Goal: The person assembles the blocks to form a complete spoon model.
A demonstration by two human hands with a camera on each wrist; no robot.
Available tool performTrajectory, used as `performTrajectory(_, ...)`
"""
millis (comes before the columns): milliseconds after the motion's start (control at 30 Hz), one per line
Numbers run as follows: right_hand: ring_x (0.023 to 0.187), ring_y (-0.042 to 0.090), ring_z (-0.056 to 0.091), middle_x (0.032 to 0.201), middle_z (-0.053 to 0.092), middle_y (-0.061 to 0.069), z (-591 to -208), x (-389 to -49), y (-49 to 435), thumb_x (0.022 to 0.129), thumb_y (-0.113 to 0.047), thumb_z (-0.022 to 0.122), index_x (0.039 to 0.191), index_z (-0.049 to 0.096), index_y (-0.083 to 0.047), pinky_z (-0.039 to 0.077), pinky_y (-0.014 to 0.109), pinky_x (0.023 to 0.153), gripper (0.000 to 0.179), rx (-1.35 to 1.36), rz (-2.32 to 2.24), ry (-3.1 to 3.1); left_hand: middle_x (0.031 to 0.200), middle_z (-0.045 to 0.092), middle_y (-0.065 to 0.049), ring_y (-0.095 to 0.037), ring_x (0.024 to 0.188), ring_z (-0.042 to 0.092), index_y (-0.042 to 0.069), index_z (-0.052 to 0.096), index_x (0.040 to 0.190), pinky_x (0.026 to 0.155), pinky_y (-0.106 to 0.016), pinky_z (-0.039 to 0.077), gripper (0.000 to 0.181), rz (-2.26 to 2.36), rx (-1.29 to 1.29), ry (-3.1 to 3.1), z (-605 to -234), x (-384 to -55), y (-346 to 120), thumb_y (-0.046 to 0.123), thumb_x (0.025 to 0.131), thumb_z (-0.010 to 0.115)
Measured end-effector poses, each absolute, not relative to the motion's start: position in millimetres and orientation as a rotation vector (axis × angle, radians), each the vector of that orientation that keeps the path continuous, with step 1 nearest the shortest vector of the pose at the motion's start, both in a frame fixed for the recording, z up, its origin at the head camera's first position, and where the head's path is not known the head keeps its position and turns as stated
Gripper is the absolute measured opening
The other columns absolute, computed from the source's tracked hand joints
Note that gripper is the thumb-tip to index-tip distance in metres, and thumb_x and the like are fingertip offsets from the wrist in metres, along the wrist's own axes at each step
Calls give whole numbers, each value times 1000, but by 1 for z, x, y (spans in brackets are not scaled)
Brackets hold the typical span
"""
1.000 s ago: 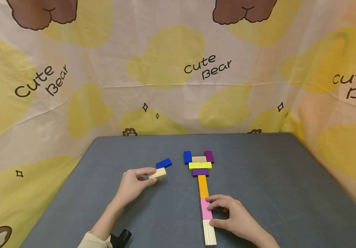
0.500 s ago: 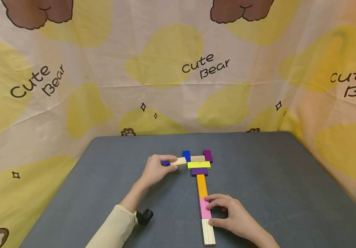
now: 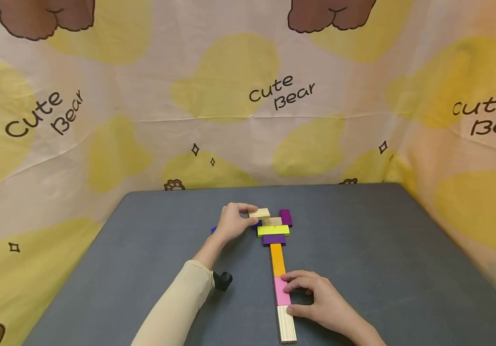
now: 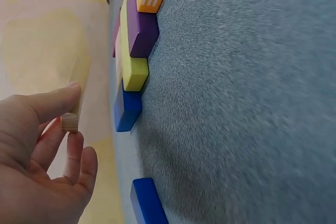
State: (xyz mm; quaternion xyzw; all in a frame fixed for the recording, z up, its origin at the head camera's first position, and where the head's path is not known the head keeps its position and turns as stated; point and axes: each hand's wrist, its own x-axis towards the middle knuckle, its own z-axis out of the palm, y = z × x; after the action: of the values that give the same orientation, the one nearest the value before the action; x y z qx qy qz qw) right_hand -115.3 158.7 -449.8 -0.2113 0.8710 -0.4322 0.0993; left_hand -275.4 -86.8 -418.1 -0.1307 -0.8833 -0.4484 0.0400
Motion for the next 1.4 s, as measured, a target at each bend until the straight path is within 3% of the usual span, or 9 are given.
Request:
performTrajectory(300, 115, 22, 50, 127, 58, -14, -450, -115, 156, 79, -41, 82, 102, 71, -31, 48, 34, 84, 28, -632, -1305, 2547, 104, 72, -1, -23, 104, 59, 10, 76, 111, 91, -40, 47, 26, -1358, -336, -2718, -421, -289, -84, 11, 85, 79)
performTrajectory(767, 115, 20, 51, 126, 59, -14, -450, -118, 161, 78, -42, 83, 102, 71, -33, 48, 36, 85, 29, -579, -1272, 2568, 106, 69, -5, -23, 95, 57, 8, 75, 113, 84, -38, 49, 26, -1294, -372, -2798, -428, -299, -55, 10, 88, 75)
performTrajectory(1133, 115, 22, 51, 125, 59, -14, -451, -117, 158, 78, -41, 83, 101, 72, -31, 47, 35, 83, 28, -608, -1320, 2542, 109, 68, -7, -21, 93, 58, 8, 72, 118, 86, -37, 49, 31, -1199, -322, -2894, -428, -305, -49, 3, 87, 72)
performTrajectory(1400, 115, 21, 51, 125, 59, -14, -452, -118, 158, 78, -42, 83, 102, 72, -31, 47, 35, 83, 28, -595, -1308, 2548, 119, 65, -9, -26, 111, 57, 6, 69, 120, 97, -42, 45, 31, -1207, -336, -2880, -431, -305, -51, 6, 89, 71)
